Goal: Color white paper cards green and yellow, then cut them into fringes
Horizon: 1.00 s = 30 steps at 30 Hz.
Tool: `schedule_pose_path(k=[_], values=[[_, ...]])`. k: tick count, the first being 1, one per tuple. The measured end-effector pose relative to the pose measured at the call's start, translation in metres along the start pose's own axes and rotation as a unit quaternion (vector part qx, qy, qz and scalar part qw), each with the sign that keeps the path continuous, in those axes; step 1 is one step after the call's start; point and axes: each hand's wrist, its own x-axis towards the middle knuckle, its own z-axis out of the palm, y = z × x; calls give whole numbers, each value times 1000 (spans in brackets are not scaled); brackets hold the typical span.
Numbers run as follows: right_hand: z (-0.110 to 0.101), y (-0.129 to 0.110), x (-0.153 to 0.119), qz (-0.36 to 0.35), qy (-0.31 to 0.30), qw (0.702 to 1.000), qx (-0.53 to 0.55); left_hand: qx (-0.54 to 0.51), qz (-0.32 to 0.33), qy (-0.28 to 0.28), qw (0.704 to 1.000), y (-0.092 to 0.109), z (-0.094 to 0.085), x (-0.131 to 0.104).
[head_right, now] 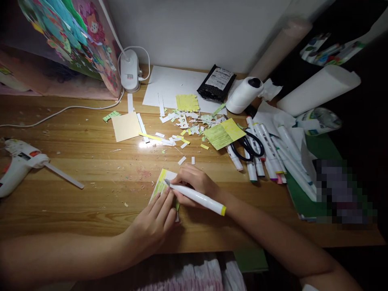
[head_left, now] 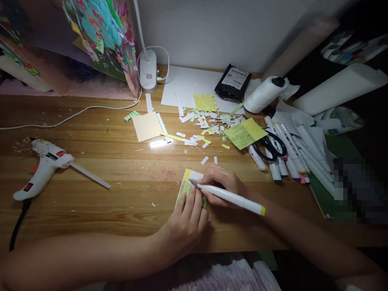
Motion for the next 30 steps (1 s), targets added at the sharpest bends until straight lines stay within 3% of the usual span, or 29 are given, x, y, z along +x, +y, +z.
schedule_pose_path(k=[30], values=[[2,1,-1,-3,18,1000,-3,5,4,-3,1000,0,-1,-1]])
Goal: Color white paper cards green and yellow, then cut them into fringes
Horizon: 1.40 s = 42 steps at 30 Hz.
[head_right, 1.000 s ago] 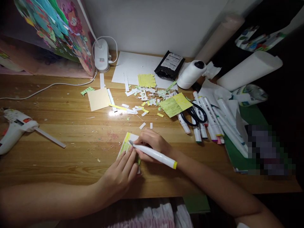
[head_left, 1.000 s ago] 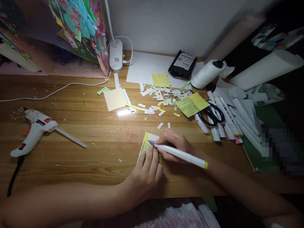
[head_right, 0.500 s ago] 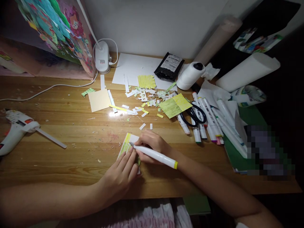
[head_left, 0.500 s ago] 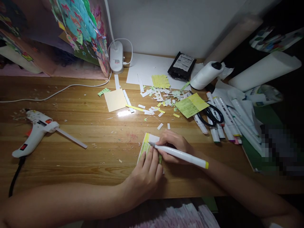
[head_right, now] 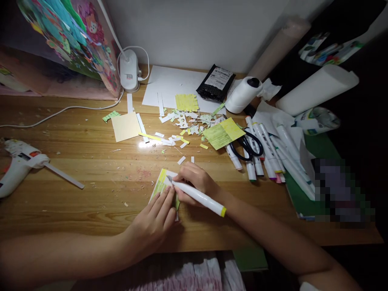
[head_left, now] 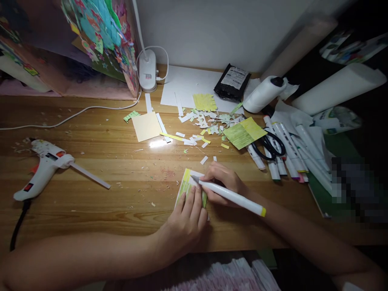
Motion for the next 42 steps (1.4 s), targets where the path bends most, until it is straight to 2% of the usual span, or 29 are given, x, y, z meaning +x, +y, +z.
schedule_pose_path(k=[3,10,13,23,27,31,34,42], values=[[0,-2,1,-16,-17,1000,4,4,2,0,1000,0,0,0],[-1,-2,2,-5,-23,1000,4,-1,-1,3,1000,0,-1,0],[-2,-1,0,6,-7,1000,-2,0,-2,4,1000,-1,-1,1],[-3,1,-1,-8,-35,999,13,-1,0,3,1000,0,0,0],[-3,1,0,28,6,999,-22,-1,1,-6,1000,-1,-1,0],[-4,1,1,28,-9,1000,-1,1,0,-5,1000,-1,-2,0],[-5,0,2,51,3,999,-15,1,-3,0,1000,-1,-2,0],[-6,1,2,56,2,998,-10,3,-2,7,1000,0,0,0]])
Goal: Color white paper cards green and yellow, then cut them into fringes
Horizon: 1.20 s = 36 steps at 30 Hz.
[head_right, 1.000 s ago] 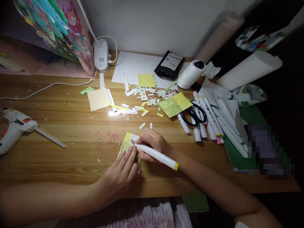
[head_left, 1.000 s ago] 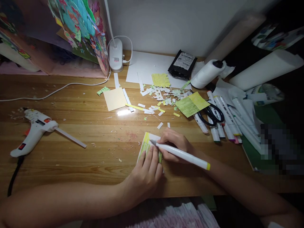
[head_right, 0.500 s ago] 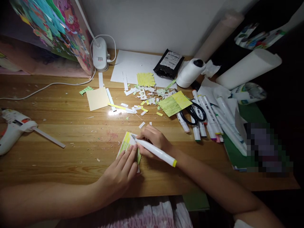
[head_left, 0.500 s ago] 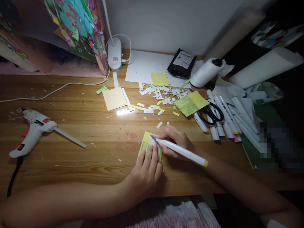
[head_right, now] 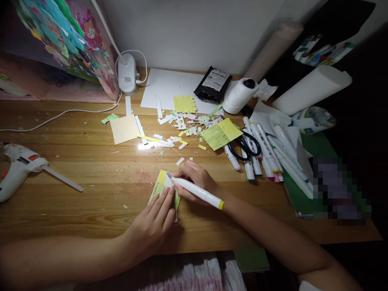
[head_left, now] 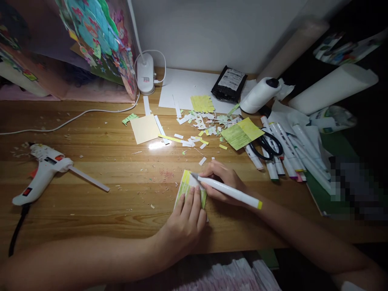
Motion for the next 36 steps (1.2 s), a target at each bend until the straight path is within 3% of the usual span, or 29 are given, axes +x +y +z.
schedule_pose_path(k=[36], values=[[-2,-1,-2,21,-3,1000,19,-3,-3,-1,1000,-2,-3,3]])
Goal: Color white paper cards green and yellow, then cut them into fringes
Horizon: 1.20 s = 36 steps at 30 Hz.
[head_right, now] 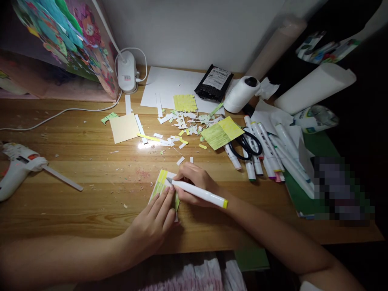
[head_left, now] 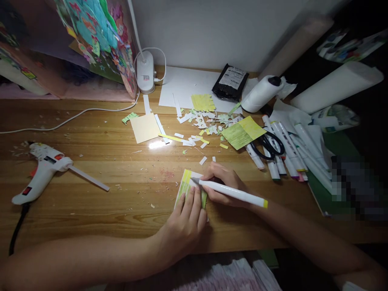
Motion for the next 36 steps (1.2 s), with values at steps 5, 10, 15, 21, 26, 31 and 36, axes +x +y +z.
schedule_pose_path(k=[5,10,15,21,26,31,36], values=[[1,1,-4,23,49,998,27,-8,5,-5,1000,-1,-2,0],[-1,-2,-2,106,149,976,121,8,-26,-19,999,1,-5,-3],[-3,-2,0,98,14,978,183,34,-39,-49,997,3,-9,-5],[-3,0,-1,66,-68,992,87,47,-13,-56,997,3,-7,-6],[-2,-1,0,56,-42,997,39,58,6,-29,998,4,-2,-8],[-1,-1,1,23,-62,997,41,69,6,-24,997,6,0,-9],[-1,-2,2,17,-64,997,41,79,19,-27,996,5,-3,-8]])
